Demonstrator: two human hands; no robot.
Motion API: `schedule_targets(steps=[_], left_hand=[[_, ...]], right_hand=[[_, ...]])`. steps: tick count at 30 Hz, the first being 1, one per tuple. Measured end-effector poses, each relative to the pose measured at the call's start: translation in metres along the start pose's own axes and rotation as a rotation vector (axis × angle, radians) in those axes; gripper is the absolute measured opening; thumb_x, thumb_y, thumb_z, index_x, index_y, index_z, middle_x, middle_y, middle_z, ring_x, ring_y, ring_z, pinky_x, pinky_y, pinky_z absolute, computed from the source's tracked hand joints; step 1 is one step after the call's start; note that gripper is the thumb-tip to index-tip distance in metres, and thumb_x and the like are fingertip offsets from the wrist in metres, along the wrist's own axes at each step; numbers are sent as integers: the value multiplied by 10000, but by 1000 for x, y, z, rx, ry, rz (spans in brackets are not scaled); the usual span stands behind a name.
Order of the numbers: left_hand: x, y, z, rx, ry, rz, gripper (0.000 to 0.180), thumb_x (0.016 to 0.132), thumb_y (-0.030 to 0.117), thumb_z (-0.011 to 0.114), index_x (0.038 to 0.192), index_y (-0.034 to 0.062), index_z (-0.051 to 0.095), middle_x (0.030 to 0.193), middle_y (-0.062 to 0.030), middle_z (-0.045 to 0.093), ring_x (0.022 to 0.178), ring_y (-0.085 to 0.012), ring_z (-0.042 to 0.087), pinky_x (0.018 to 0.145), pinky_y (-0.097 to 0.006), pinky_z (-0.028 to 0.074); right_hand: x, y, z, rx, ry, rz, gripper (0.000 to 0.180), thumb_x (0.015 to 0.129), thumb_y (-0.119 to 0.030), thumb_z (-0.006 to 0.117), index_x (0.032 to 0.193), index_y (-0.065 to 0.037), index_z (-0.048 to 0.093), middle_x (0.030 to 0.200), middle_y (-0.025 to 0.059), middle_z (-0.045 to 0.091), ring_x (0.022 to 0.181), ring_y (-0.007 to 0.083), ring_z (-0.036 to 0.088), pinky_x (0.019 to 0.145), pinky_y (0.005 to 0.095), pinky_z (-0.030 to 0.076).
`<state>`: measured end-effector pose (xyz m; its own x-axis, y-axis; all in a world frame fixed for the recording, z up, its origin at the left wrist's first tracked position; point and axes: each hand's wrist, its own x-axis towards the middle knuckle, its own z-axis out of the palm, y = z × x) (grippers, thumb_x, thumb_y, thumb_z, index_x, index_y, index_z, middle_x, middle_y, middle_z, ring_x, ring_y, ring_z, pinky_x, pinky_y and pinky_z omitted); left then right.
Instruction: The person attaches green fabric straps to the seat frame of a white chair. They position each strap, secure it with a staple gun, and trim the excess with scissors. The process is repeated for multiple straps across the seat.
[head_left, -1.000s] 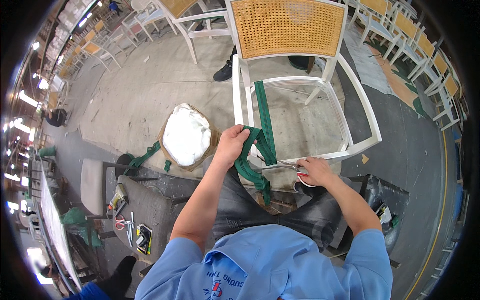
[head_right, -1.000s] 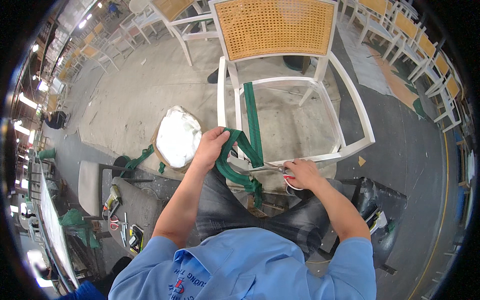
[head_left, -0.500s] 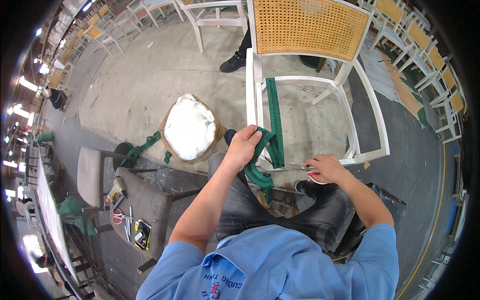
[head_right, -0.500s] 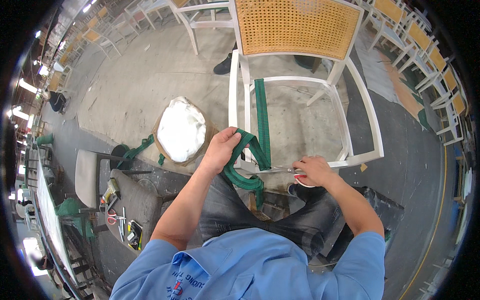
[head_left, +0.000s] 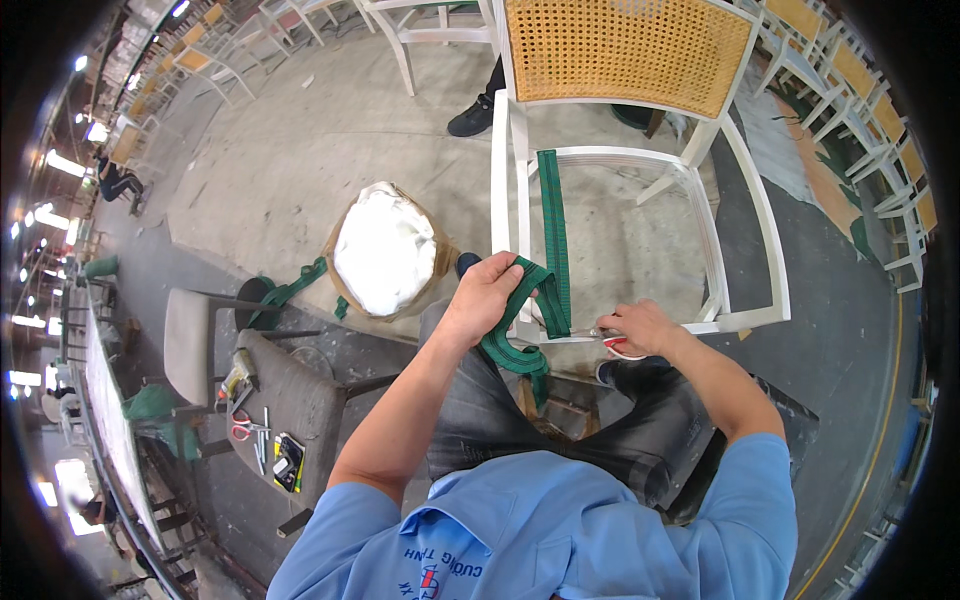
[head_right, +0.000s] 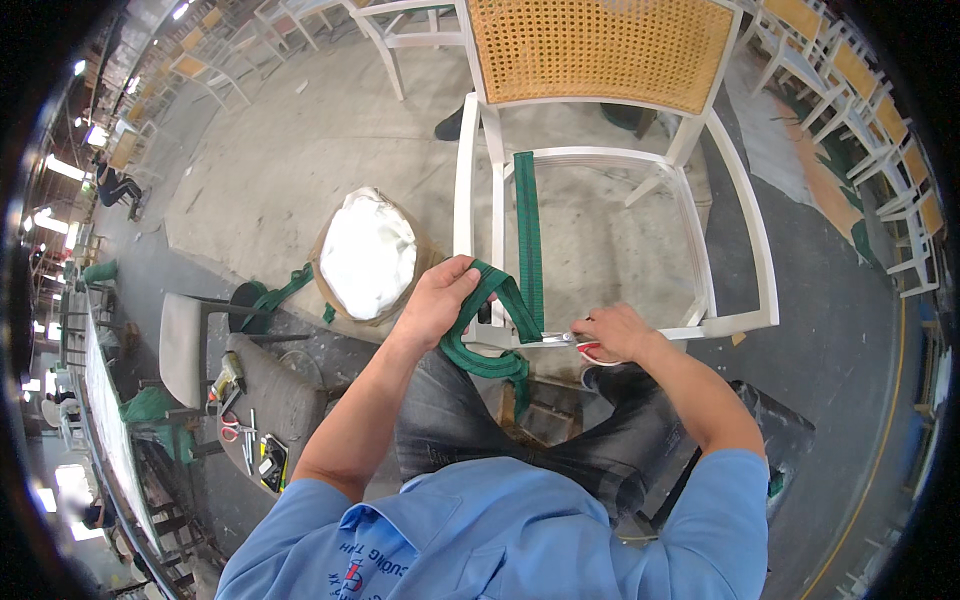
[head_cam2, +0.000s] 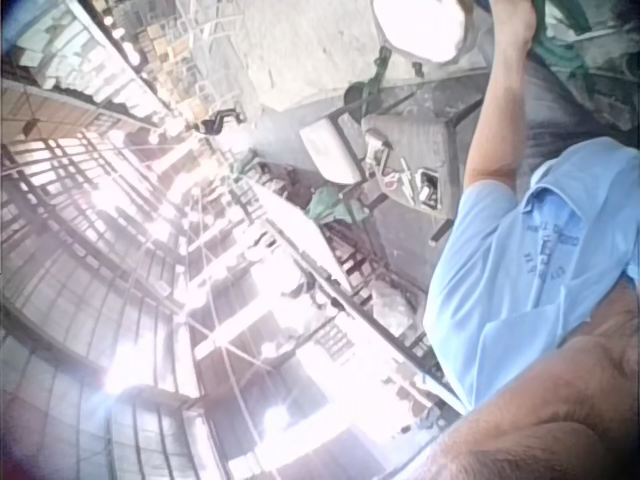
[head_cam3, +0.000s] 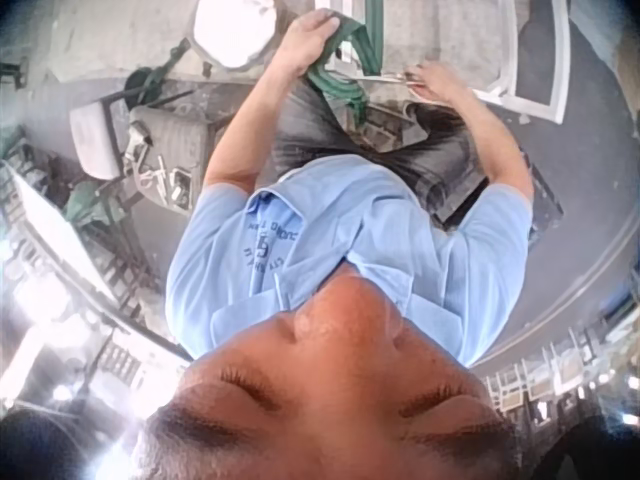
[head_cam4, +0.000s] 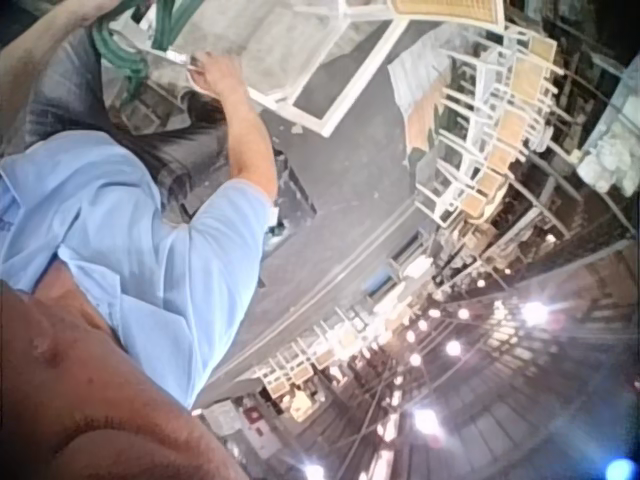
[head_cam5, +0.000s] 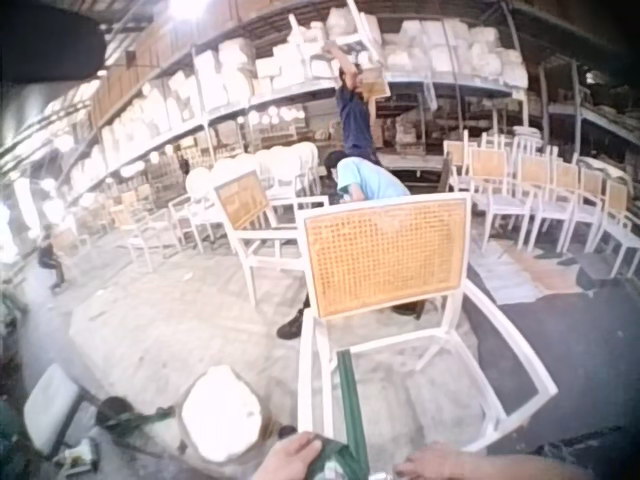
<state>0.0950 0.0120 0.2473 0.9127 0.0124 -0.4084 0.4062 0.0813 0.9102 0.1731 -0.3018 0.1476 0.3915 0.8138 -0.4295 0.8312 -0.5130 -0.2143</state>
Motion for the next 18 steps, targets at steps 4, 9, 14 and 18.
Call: schedule_targets(steps=[4, 9, 14, 18], left_hand=[[1, 2, 1, 0, 6, -15, 230, 1097, 182, 469, 1162, 47, 643, 886, -6, 697, 648, -49, 571, 493, -232, 462], [2, 2, 0, 16, -22, 1, 231, 1095, 182, 471, 1173, 44, 639, 896, -7, 702, 652, -53, 579, 495, -231, 464], [3, 1, -1, 41, -23, 9, 229, 1094, 179, 473, 1179, 42, 636, 905, -9, 704, 656, -54, 580, 495, -233, 467], [4, 2, 0, 66, -13, -10, 230, 1093, 176, 471, 1182, 42, 635, 909, -11, 703, 653, -57, 578, 495, -237, 467]], right_hand=[[4, 6, -6, 38, -1, -69, 389, 859, -372, 732, 1207, -242, 615, 995, 85, 680, 935, 333, 691, 771, 481, 535], [12, 0, -6, 6, 69, -141, 357, 866, -367, 727, 1173, -223, 617, 969, 84, 681, 928, 327, 694, 767, 476, 535], [16, -2, -8, 39, 38, -134, 336, 872, -371, 722, 1148, -211, 619, 968, 91, 676, 930, 329, 692, 764, 477, 530], [17, -7, -5, 15, 95, -160, 337, 869, -383, 728, 1137, -208, 621, 957, 97, 677, 932, 339, 690, 751, 484, 524]])
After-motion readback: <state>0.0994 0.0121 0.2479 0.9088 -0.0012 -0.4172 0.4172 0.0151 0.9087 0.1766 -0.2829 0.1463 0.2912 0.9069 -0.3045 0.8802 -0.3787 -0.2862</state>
